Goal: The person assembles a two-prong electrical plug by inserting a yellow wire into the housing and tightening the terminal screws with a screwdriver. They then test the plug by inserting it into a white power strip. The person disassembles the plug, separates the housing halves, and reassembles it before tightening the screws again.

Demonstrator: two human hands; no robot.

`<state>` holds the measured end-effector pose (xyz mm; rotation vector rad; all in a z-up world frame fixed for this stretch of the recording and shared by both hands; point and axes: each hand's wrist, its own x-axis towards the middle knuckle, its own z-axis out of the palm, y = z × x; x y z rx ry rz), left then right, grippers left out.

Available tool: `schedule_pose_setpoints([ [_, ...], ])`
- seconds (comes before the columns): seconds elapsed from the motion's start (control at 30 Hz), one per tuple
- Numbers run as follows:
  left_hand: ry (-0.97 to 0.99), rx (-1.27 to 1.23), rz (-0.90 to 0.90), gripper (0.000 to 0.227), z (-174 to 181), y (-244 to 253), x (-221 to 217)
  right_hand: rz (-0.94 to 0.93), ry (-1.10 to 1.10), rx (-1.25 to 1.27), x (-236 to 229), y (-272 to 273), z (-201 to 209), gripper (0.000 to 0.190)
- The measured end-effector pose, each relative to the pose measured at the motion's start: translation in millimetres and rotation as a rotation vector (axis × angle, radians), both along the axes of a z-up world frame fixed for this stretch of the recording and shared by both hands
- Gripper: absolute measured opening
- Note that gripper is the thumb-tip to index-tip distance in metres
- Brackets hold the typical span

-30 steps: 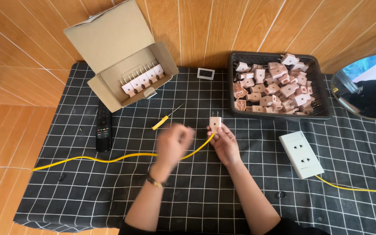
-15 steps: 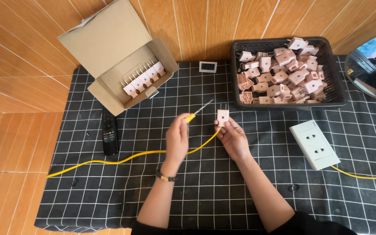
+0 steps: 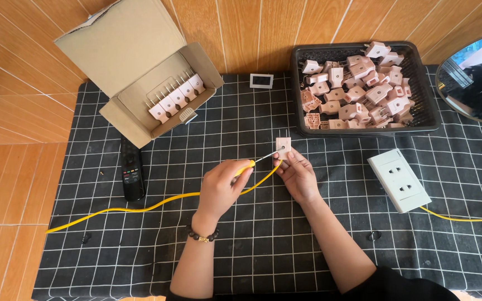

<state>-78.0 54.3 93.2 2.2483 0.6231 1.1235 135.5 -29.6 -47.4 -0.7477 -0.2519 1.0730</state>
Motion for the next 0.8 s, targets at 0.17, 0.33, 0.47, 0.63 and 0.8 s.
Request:
schedule_pose_setpoints([
  [0.17,0.031,0.111,-0.026,0.017,-5,7,-4,-0.012,-0.017,0.004,0,-1,0,0.039],
  [0.33,0.123,0.212,-0.01,0.011,0,8,-9,-0.065,-0.085,0.004,-3,-4,22,0.036],
  [0.47,0.042,-0.025,-0.118,0.02,18,2,-13,-0.119,-0.34,-0.047,-10,-9,59,0.036],
  [0.63,0.027,-0.068,-0.061,0.015,10,9,-13,-0.172,-0.641,-0.075,-13,-13,62,0.04],
  [0.8,0.0,-0.188,0.06,0.018,-19,21,-11,-0.209,-0.643,-0.056,-15,-15,56,0.041],
])
